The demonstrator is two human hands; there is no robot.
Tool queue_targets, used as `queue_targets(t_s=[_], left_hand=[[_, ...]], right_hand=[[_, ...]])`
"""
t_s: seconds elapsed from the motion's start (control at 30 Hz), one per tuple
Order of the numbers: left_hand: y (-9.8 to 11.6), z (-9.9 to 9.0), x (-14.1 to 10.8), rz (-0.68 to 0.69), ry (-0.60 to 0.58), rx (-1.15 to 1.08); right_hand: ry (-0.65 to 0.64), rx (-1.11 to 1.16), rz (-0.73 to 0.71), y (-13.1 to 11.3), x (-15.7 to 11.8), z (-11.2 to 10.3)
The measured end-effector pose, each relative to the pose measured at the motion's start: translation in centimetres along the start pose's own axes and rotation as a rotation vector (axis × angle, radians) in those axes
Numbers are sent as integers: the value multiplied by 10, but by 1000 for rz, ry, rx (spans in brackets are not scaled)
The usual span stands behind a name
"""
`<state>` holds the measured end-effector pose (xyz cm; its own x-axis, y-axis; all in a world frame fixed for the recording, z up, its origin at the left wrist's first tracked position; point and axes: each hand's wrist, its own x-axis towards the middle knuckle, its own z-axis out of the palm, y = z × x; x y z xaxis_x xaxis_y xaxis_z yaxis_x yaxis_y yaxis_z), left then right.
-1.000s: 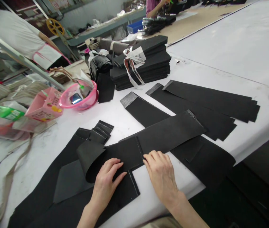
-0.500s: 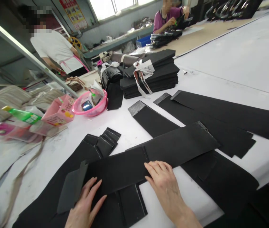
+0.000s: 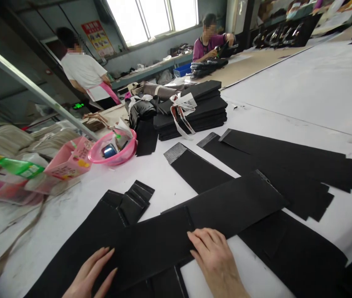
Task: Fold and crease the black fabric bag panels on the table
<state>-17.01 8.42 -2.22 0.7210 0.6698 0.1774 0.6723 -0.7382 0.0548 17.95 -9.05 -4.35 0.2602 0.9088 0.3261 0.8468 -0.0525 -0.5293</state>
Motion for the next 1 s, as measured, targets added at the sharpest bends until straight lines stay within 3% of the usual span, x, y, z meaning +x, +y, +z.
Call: queue_targets(t_s=[0.17,0.33,0.47,0.6,0.77,1.0], left_hand=[[30,9,60,-61,-8,6],[36,8,88,-117,-62,-19],[33,5,91,-137,-75,-102],[33,5,88,-141,0,-235],[32,0,82,-127,78,-242],[20,9,81,-256,-236,-407]], right_hand=[[-2,-9,-9,1,2,-2],[10,2,-17,4,3,0],[29,13,-16,3,5,0],[37,1,-24,4,5,-1],[36,-8,-10,4,5,1],[44,-13,-22,3,8,1]])
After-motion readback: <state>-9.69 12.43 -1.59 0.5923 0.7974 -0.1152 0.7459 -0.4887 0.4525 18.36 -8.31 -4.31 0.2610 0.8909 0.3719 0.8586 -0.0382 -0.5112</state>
